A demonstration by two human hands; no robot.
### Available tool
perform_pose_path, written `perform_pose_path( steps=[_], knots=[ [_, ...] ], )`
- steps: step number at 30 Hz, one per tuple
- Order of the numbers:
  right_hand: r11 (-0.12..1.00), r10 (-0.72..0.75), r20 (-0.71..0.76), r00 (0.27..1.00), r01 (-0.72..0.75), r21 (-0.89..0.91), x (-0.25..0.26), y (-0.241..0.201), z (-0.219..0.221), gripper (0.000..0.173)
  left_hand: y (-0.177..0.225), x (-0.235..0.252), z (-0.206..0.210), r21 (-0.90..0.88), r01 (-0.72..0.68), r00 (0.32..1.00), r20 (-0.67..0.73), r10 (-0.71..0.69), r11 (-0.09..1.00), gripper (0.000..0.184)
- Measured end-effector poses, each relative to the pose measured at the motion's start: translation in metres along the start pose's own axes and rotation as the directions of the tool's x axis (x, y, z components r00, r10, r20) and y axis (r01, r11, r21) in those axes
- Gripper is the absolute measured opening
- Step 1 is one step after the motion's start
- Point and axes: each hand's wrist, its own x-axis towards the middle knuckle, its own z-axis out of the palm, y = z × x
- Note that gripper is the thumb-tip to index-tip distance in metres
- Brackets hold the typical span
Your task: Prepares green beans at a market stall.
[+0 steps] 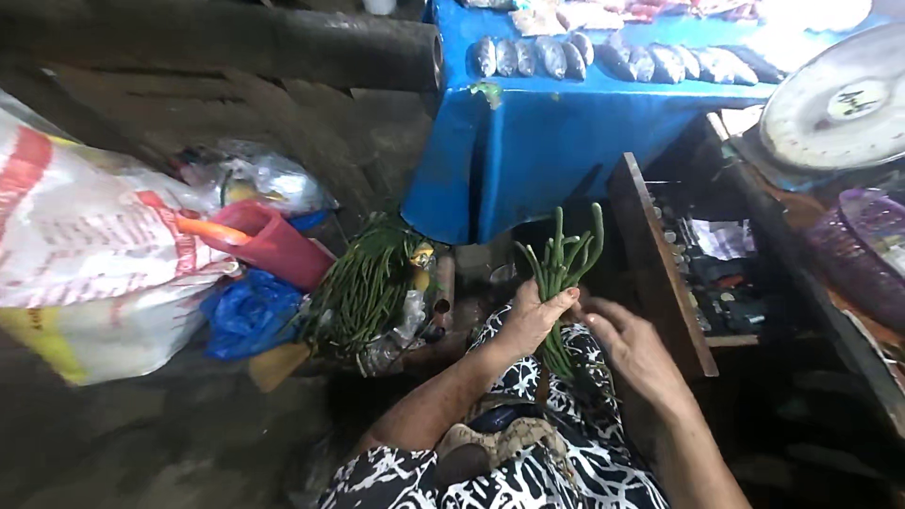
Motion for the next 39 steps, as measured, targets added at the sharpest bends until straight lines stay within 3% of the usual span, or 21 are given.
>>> perform_pose_path(
  steps=[2, 6, 11, 16, 22, 28, 39],
  knots=[
    [0.985, -0.044, -0.136, 0.99, 0.065, 0.158, 0.002, -0.003, -0.006, 0.04, -0.003, -0.002, 0.001, 0.031, -0.004, 0.998, 0.059, 0.002, 1.0, 0.017],
    [0.863, -0.015, -0.194, 0.981, 0.111, 0.493, 0.007, -0.008, 0.008, 0.031, -0.004, -0.008, 0.005, 0.191, -0.027, 0.993, 0.117, 0.004, 0.981, 0.019],
    [0.557, -0.038, -0.161, 0.986, 0.155, 0.816, 0.01, 0.008, 0.022, 0.02, -0.004, -0.009, 0.003, 0.066, 0.023, 0.984, 0.174, -0.034, 0.998, 0.028],
    [0.543, 0.036, -0.198, 0.98, 0.147, 0.827, 0.008, 0.008, 0.025, 0.015, -0.008, -0.008, 0.001, 0.022, 0.039, 0.984, 0.172, -0.042, 0.999, 0.02],
    [0.701, 0.027, -0.427, 0.904, 0.288, 0.653, 0.012, 0.008, -0.003, 0.017, -0.006, -0.008, -0.002, 0.001, 0.111, 0.98, 0.165, -0.11, 0.994, 0.014],
    [0.667, 0.063, -0.566, 0.822, 0.387, 0.637, 0.013, 0.009, -0.026, 0.018, -0.005, -0.006, -0.008, -0.079, 0.111, 0.973, 0.211, -0.092, 0.991, 0.007],
    [0.61, 0.189, -0.489, 0.851, 0.289, 0.738, 0.012, 0.017, -0.024, 0.016, -0.008, -0.006, -0.012, -0.099, 0.134, 0.982, 0.151, -0.118, 0.986, 0.008]
  ],
)
